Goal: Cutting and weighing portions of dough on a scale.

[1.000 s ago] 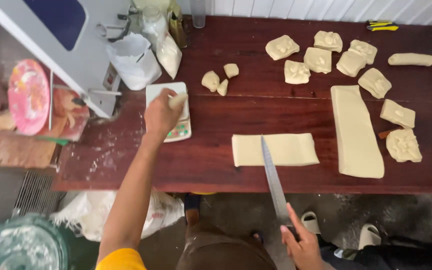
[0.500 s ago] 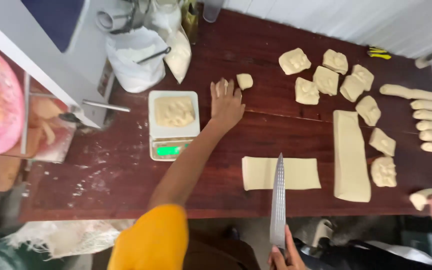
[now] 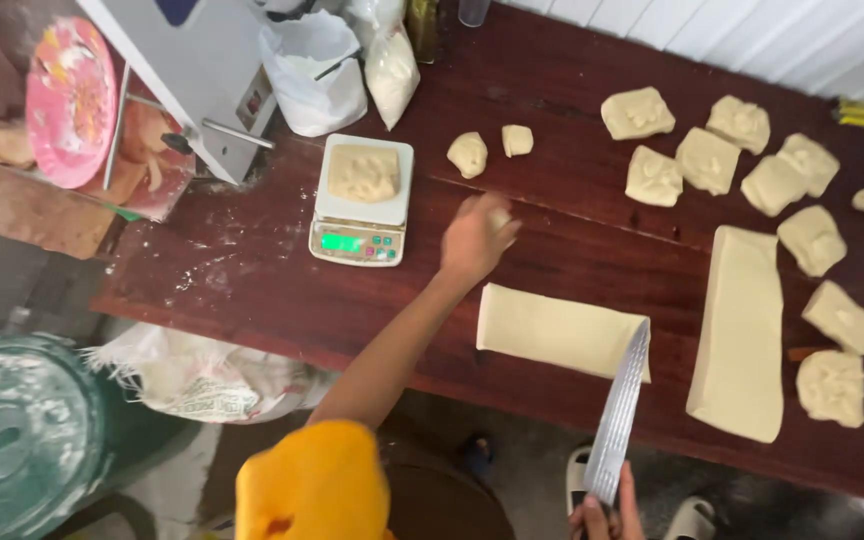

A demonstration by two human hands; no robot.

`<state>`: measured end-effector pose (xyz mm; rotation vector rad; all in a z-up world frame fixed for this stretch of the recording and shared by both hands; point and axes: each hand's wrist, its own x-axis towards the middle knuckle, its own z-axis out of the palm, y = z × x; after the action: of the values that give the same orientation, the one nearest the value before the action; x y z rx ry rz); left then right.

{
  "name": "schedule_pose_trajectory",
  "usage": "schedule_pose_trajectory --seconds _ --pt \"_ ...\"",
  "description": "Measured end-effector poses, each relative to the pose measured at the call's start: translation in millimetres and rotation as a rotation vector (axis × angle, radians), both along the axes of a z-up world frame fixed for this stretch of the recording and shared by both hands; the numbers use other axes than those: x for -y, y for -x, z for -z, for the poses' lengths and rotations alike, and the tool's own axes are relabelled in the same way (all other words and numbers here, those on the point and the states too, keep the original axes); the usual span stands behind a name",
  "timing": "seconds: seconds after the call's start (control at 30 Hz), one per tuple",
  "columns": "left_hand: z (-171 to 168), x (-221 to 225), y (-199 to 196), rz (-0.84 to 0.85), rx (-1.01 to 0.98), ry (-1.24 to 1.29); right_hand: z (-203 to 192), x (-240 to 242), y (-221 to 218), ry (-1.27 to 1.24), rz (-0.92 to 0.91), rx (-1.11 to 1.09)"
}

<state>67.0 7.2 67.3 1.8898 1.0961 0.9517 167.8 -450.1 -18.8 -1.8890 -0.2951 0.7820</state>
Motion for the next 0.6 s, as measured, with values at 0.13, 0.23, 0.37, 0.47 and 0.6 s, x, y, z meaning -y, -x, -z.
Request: schedule_pose_trajectory --seconds 0.13,0.23,0.37,0.47,0.6 --pt "60 69 66 -0.106 -0.113 0.014 -63 -40 14 0.043 -0.074 -0.085" --pt "77 89 98 -0.073 -0.162 -0.077 -82 -75 38 0.079 -0.231 -0.044" --pt "76 80 111 0.013 -0.12 -0.097 -95 -123 77 0.094 -0.477 0.258" --pt "56 78 117 0.034 -0.063 0.109 -108 -158 95 0.123 -0.662 0.654" --pt "65 67 122 0.067 0.003 0.121 -114 -179 114 0.017 -0.739 0.688"
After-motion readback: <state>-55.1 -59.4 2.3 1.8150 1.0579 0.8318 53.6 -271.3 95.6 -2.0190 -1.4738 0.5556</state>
